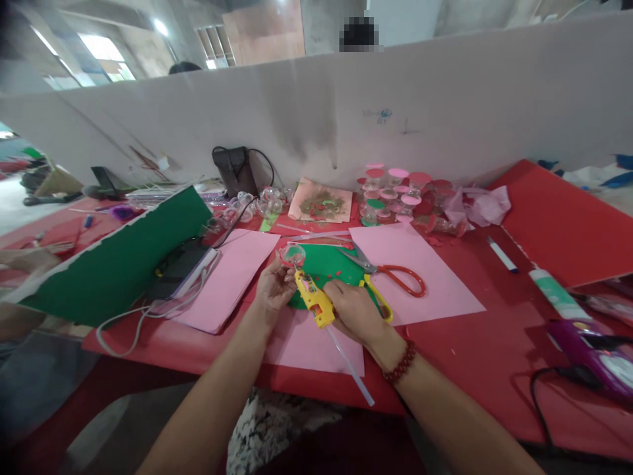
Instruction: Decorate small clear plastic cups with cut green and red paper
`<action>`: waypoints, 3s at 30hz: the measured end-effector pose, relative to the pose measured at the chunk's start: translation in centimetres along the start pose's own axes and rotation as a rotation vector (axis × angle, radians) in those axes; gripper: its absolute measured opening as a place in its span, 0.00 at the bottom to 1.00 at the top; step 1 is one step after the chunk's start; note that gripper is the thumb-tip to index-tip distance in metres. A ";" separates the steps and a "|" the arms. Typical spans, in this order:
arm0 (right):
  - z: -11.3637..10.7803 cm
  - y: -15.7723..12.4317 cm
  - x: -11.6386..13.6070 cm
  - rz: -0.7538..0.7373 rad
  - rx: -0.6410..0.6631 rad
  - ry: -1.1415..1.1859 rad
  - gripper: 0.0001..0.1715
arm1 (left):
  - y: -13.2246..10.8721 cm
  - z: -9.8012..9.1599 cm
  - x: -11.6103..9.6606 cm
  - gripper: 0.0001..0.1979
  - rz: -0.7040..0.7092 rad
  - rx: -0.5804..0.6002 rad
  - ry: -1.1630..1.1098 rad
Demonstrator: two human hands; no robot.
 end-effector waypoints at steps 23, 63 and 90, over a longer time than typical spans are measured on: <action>0.2 0.1 -0.2 0.073 0.028 0.041 0.07 | 0.1 -0.3 0.2 0.10 0.058 0.008 0.057; -1.3 0.7 0.7 0.161 -0.099 0.419 0.25 | -0.1 -0.4 0.2 0.07 0.161 0.082 0.064; -1.2 0.6 -0.2 0.272 -0.081 0.470 0.28 | 0.4 -0.6 0.2 0.08 0.148 0.055 0.076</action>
Point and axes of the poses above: each hand's wrist, its own y-axis towards the middle knuckle, its own z-axis out of the palm, x = y × z, the point moved 1 cm from there along y, towards the middle knuckle, and after that the axes turned 13 degrees about x, right-handed, at the moved point
